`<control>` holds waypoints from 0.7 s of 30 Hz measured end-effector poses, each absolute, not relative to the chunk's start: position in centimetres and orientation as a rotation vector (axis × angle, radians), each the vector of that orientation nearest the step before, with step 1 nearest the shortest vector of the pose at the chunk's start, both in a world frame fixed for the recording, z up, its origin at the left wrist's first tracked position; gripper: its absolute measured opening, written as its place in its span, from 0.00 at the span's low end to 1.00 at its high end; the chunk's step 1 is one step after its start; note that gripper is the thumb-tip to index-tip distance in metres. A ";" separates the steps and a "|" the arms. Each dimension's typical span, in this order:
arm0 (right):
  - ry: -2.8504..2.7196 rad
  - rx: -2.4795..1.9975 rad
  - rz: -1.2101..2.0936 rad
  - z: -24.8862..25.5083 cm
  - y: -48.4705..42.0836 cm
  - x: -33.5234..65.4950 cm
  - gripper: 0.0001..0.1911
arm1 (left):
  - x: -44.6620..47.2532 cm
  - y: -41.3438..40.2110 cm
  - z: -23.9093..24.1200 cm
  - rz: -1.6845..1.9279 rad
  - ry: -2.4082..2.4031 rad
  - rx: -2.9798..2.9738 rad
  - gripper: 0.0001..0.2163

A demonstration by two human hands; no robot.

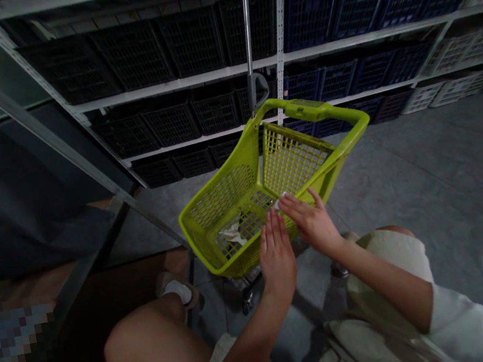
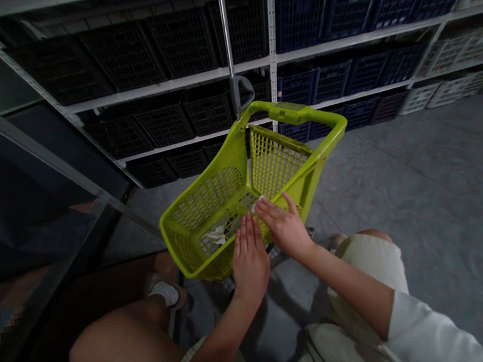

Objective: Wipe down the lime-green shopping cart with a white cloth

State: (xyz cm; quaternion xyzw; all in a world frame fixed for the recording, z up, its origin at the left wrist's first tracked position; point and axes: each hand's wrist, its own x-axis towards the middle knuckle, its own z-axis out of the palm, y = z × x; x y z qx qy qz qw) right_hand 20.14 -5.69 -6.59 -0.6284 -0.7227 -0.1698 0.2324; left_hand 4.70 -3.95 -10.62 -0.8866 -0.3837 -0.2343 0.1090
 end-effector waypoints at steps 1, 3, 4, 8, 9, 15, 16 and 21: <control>-2.039 -1.682 -0.411 -6.8 -5.7 19.4 0.34 | 4.7 -4.0 -10.6 -0.696 -1.130 -2.603 0.33; -2.170 -1.579 -0.330 -6.5 -5.7 19.7 0.37 | 4.6 -4.0 -10.6 -0.696 -1.136 -2.602 0.34; -2.251 -1.523 -0.300 -6.0 -5.6 20.7 0.39 | 4.5 -4.0 -10.6 -0.686 -1.134 -2.607 0.34; -2.399 -1.485 -0.353 -3.5 -5.0 28.0 0.40 | 4.5 -4.0 -10.4 -0.636 -1.123 -2.622 0.33; -2.320 -1.565 -0.434 -2.9 -4.9 29.7 0.39 | 4.5 -4.0 -10.4 -0.627 -1.123 -2.622 0.32; -1.685 -1.947 -0.720 -3.3 -4.7 29.8 0.28 | 4.8 -3.9 -10.3 -0.622 -1.136 -2.617 0.31; -1.715 -1.930 -0.682 -3.9 -4.8 28.0 0.29 | 4.8 -3.8 -10.3 -0.615 -1.135 -2.615 0.30; -2.060 -1.653 -0.380 -6.6 -5.5 19.8 0.35 | 4.6 -3.9 -10.4 -0.653 -1.135 -2.604 0.31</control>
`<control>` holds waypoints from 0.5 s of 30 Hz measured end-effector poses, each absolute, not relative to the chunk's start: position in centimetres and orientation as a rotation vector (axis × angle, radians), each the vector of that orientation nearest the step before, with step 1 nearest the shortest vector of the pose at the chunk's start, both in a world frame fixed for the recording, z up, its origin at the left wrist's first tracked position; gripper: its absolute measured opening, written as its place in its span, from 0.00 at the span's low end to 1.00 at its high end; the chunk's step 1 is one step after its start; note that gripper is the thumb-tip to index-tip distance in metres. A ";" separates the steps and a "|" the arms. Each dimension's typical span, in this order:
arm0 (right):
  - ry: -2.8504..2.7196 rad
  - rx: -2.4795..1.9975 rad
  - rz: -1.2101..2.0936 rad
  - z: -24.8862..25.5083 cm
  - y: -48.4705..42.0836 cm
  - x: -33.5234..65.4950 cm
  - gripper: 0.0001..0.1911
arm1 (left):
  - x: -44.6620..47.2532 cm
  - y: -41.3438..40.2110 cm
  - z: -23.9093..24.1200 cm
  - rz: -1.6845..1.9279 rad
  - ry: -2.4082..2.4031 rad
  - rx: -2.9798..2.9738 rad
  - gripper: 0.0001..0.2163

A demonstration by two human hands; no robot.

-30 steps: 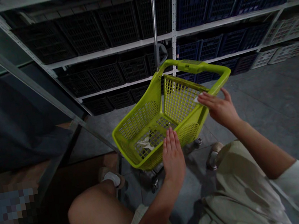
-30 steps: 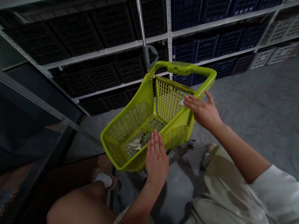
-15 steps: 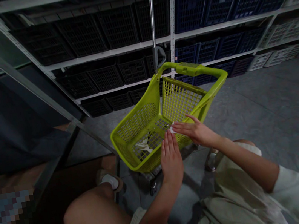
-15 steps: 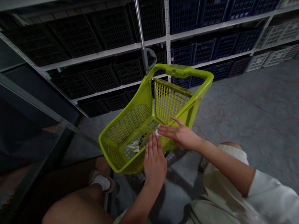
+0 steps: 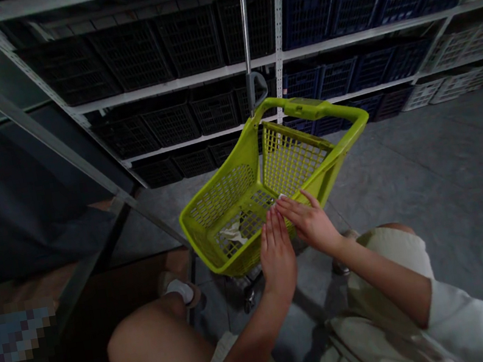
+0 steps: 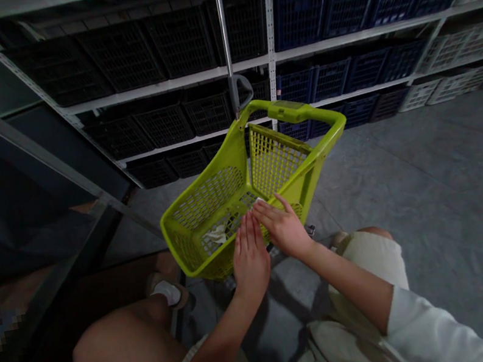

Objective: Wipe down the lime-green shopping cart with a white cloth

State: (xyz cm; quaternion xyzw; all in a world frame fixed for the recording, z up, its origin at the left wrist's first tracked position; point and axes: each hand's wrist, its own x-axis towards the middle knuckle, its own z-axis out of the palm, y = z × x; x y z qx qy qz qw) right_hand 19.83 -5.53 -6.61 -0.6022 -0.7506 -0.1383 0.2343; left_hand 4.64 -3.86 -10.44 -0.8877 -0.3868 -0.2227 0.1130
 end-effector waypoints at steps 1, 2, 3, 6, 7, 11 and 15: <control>-2.101 -1.606 -0.348 -6.7 -5.6 19.5 0.36 | 4.6 -3.9 -10.5 -0.659 -1.135 -2.604 0.32; -2.147 -1.560 -0.327 -6.6 -5.7 19.8 0.36 | 4.6 -3.9 -10.5 -0.657 -1.134 -2.606 0.32; -2.209 -1.512 -0.310 -6.3 -5.8 20.6 0.37 | 4.5 -3.9 -10.5 -0.652 -1.133 -2.609 0.32; -2.404 -1.425 -0.298 -4.4 -5.7 25.5 0.38 | 4.5 -4.0 -10.4 -0.647 -1.128 -2.628 0.33; -2.407 -1.464 -0.332 -3.6 -5.7 27.5 0.38 | 4.5 -4.0 -10.4 -0.649 -1.128 -2.635 0.33; -1.948 -1.864 -0.651 -1.7 -5.3 32.5 0.30 | 4.5 -4.1 -10.3 -0.639 -1.116 -2.651 0.33; -1.690 -1.978 -0.687 -3.2 -5.0 28.1 0.27 | 4.6 -4.1 -10.3 -0.627 -1.127 -2.647 0.32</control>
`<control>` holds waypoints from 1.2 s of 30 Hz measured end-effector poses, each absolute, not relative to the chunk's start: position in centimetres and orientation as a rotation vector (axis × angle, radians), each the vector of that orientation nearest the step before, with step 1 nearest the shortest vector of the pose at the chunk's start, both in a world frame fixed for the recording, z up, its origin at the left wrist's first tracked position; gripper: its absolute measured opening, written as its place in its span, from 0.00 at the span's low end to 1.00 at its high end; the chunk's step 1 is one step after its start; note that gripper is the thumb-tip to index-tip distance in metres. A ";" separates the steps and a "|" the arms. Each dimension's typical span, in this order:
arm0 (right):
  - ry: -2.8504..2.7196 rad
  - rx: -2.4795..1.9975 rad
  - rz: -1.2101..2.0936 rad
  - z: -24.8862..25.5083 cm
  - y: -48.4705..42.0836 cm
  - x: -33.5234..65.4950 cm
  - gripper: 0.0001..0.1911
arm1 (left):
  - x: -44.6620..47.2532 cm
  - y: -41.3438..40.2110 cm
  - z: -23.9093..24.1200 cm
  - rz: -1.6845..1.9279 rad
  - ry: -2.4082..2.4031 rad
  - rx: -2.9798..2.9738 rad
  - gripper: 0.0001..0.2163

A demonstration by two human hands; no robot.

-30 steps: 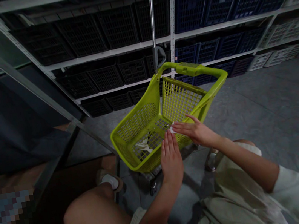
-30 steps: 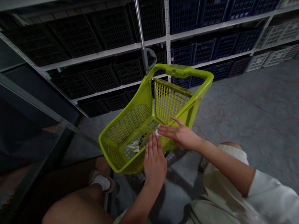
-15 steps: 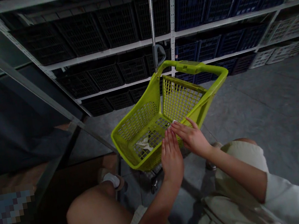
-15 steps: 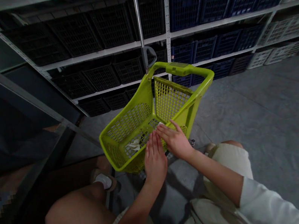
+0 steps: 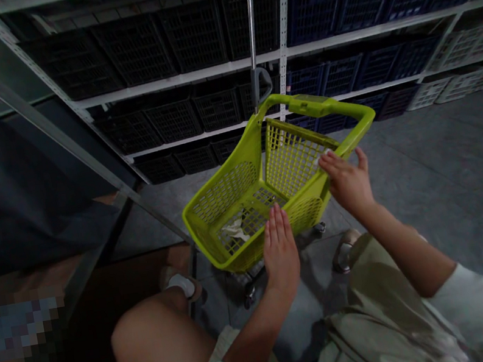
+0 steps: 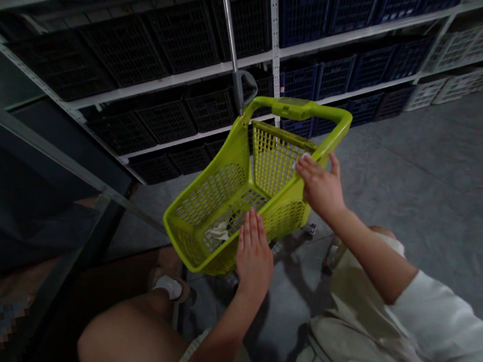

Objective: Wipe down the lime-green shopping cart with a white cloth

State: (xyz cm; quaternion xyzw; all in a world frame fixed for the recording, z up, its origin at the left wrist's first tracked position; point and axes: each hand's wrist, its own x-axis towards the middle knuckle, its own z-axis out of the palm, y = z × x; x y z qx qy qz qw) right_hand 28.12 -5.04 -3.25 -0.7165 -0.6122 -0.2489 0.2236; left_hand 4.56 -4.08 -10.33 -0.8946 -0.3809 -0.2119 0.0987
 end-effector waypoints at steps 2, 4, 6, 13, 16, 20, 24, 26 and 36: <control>-1.850 -1.875 -0.575 -4.7 -5.2 23.9 0.30 | 4.5 -4.0 -10.4 -0.629 -1.125 -2.643 0.32; -2.037 -1.728 -0.453 -5.9 -5.6 20.5 0.33 | 4.5 -4.0 -10.5 -0.639 -1.131 -2.632 0.33; -2.161 -1.601 -0.379 -6.3 -5.9 19.4 0.35 | 4.3 -4.1 -10.5 -0.647 -1.137 -2.628 0.33; -2.257 -1.652 -0.456 -2.5 -5.8 29.9 0.36 | 4.2 -4.2 -10.3 -0.631 -1.113 -2.650 0.34; -1.826 -1.953 -0.681 -1.7 -5.6 31.5 0.28 | 4.3 -4.2 -10.3 -0.600 -1.109 -2.644 0.32; -1.745 -1.950 -0.651 -3.8 -5.7 26.1 0.27 | 4.3 -4.2 -10.2 -0.607 -1.124 -2.651 0.32; -2.070 -1.676 -0.415 -6.4 -6.3 19.8 0.32 | 4.0 -4.3 -10.2 -0.611 -1.117 -2.651 0.32; -2.148 -1.589 -0.362 -6.7 -6.7 19.3 0.34 | 4.0 -4.3 -10.1 -0.605 -1.112 -2.644 0.32; -1.685 -1.906 -0.776 -3.7 -6.4 30.3 0.28 | 4.0 -4.3 -10.2 -0.613 -1.080 -2.633 0.31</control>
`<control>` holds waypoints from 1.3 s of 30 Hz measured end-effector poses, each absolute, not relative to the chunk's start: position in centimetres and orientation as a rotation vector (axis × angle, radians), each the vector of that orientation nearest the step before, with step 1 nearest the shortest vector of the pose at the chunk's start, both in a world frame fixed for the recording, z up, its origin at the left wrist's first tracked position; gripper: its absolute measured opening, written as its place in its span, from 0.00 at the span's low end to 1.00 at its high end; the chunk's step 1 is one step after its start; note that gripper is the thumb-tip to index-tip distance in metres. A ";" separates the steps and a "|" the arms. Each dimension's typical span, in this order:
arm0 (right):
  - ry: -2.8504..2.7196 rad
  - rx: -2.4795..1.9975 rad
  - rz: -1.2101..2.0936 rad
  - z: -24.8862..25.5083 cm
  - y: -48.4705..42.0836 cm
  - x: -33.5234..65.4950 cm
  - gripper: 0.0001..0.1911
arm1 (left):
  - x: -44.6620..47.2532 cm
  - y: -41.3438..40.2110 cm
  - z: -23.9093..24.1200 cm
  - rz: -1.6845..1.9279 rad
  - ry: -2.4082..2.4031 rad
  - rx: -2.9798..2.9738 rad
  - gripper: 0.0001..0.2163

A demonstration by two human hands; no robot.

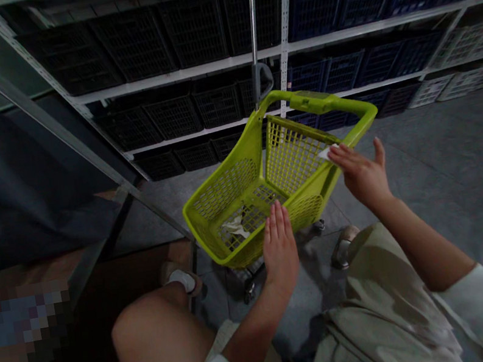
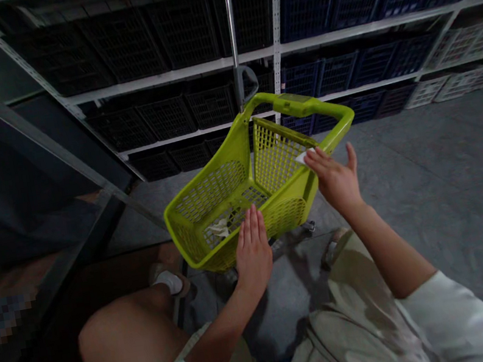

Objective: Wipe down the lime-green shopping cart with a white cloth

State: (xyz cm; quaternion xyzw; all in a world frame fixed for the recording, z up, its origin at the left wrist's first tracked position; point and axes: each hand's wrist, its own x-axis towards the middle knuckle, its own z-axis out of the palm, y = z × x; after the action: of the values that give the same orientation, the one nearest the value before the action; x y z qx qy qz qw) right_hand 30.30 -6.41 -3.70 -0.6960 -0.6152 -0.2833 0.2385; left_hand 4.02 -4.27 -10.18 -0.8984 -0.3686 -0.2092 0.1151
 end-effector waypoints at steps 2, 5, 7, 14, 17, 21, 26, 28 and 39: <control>-1.617 -1.948 -0.775 -4.2 -6.2 28.6 0.28 | 4.1 -4.3 -10.3 -0.622 -1.080 -2.623 0.32; -1.793 -1.858 -0.644 -5.8 -6.4 23.3 0.31 | 4.1 -4.3 -10.2 -0.600 -1.073 -2.608 0.31; -1.950 -1.742 -0.520 -6.8 -6.7 20.0 0.33 | 4.1 -4.3 -10.1 -0.585 -1.072 -2.601 0.31; -2.194 -1.593 -0.439 -5.6 -7.3 23.7 0.37 | 3.9 -4.4 -10.1 -0.625 -1.088 -2.627 0.32; -1.931 -1.771 -0.640 -4.0 -6.9 28.7 0.31 | 4.0 -4.4 -10.1 -0.590 -1.087 -2.613 0.31; -1.608 -1.943 -0.729 -3.9 -6.0 28.9 0.28 | 4.2 -4.3 -10.1 -0.560 -1.073 -2.606 0.30; -1.857 -1.765 -0.499 -6.6 -6.1 19.5 0.32 | 4.3 -4.2 -10.4 -0.609 -1.084 -2.601 0.30; -1.958 -1.690 -0.407 -7.1 -6.6 17.7 0.33 | 4.2 -4.2 -10.5 -0.612 -1.092 -2.596 0.30; -1.581 -1.929 -0.730 -4.8 -6.2 29.4 0.30 | 4.2 -4.3 -10.1 -0.613 -1.083 -2.625 0.30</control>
State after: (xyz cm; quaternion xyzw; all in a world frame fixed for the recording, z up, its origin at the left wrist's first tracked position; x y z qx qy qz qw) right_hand 29.38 -6.20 -4.82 -0.7152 -0.5860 -0.2707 0.2679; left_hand 4.20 -4.32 -10.13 -0.8972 -0.3703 -0.2097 0.1180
